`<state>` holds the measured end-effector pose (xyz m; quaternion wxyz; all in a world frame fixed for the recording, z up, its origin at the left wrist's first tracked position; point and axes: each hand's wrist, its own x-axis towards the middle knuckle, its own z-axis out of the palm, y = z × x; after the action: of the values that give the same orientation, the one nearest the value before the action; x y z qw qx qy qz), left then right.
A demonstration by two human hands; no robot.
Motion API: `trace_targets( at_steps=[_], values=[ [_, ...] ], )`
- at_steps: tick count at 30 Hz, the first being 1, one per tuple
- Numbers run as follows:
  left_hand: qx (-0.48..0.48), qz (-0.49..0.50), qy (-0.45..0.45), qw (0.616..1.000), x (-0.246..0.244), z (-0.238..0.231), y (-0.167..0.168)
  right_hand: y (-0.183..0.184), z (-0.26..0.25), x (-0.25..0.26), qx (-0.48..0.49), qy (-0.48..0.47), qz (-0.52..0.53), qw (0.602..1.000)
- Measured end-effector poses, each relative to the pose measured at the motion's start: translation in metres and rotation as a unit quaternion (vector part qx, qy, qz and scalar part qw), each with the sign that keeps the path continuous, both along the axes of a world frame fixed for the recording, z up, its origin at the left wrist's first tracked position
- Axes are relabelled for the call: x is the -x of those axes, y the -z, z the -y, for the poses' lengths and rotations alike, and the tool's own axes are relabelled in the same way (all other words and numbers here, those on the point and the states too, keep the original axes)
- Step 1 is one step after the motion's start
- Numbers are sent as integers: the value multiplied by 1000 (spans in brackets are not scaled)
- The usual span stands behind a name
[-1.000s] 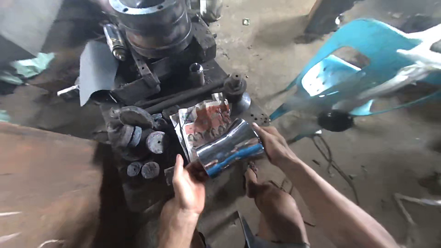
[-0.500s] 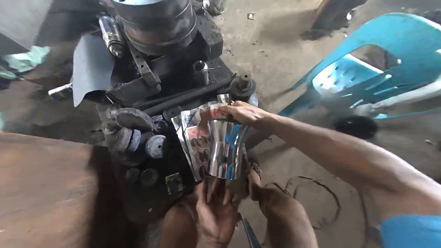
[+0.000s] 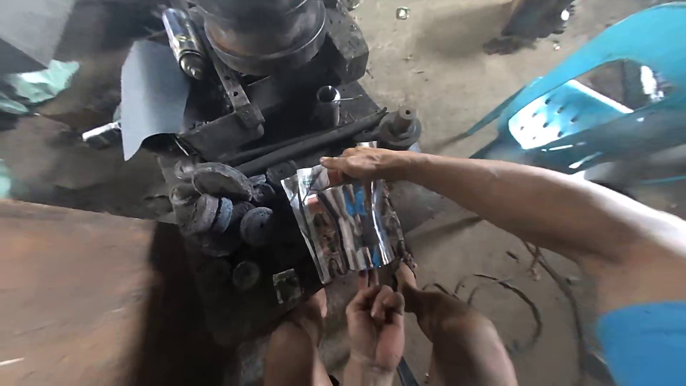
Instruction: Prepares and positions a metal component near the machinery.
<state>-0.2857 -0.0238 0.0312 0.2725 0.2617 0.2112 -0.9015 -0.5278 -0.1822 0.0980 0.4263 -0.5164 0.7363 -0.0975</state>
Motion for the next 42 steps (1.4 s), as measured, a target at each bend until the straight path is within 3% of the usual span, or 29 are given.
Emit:
trace_targets(
  at_steps=[10,26,34,42],
  values=[
    [-12,13,5,1000,7,3,10,7,13,-3,10,-101,-64,993],
    [-3,-20,1,1000,6,5,27,-8,19,-15,-38,-76,-63,994],
    [-24,70,4,997,13,12,16,-24,10,-19,-48,-62,-76,994],
    [-52,144,5,988,21,15,7,-16,-1,-18,10,-64,-102,993]
  ],
)
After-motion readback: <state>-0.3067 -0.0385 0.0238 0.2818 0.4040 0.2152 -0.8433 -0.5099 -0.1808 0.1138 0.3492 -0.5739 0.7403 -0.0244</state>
